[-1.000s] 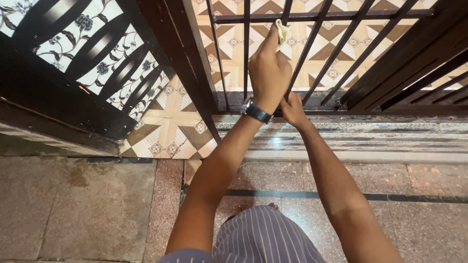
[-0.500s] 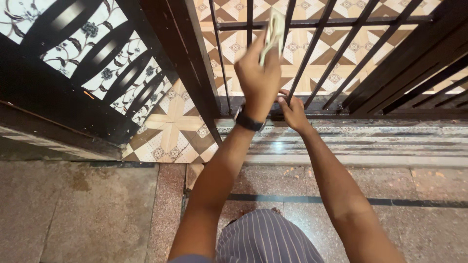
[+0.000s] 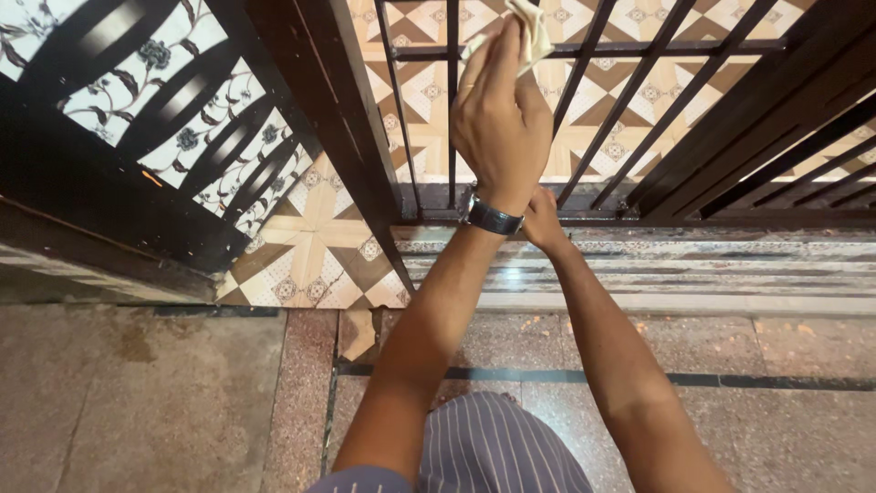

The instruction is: The person wipes the vertical and horizontal bars of a metal gate using a cloth, reaching between the bars to clean all sides.

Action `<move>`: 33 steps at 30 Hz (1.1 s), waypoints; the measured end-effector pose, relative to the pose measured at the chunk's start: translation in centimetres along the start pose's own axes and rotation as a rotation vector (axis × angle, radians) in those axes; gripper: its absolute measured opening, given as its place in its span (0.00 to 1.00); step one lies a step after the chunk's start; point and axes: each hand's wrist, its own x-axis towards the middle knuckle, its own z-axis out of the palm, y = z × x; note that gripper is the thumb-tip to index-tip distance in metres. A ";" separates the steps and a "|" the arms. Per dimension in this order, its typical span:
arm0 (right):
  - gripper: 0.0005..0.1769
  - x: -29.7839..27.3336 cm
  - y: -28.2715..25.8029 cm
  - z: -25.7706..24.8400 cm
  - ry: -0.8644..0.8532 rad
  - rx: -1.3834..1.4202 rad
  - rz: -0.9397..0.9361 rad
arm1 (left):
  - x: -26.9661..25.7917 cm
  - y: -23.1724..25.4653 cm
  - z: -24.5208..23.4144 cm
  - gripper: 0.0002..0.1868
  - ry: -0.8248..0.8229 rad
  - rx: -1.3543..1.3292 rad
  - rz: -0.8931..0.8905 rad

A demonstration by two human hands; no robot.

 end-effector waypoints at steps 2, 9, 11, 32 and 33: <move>0.13 0.5 0.1 0.0 0.019 -0.063 -0.055 | 1.7 1.2 -0.6 0.25 -0.103 -0.006 -0.159; 0.18 0.2 -1.6 0.4 -0.035 0.020 0.608 | 1.7 0.8 -1.4 0.27 -0.170 -0.142 -0.177; 0.18 0.4 -1.2 0.2 -0.009 -0.028 0.323 | 2.2 -0.1 -0.9 0.25 -0.229 -0.168 -0.221; 0.19 0.1 -0.6 0.3 0.032 -0.086 0.184 | 2.7 0.9 -1.9 0.25 -0.268 -0.175 -0.315; 0.19 0.3 -0.5 0.4 0.045 -0.071 0.128 | 3.1 0.9 -1.6 0.24 -0.267 -0.186 -0.334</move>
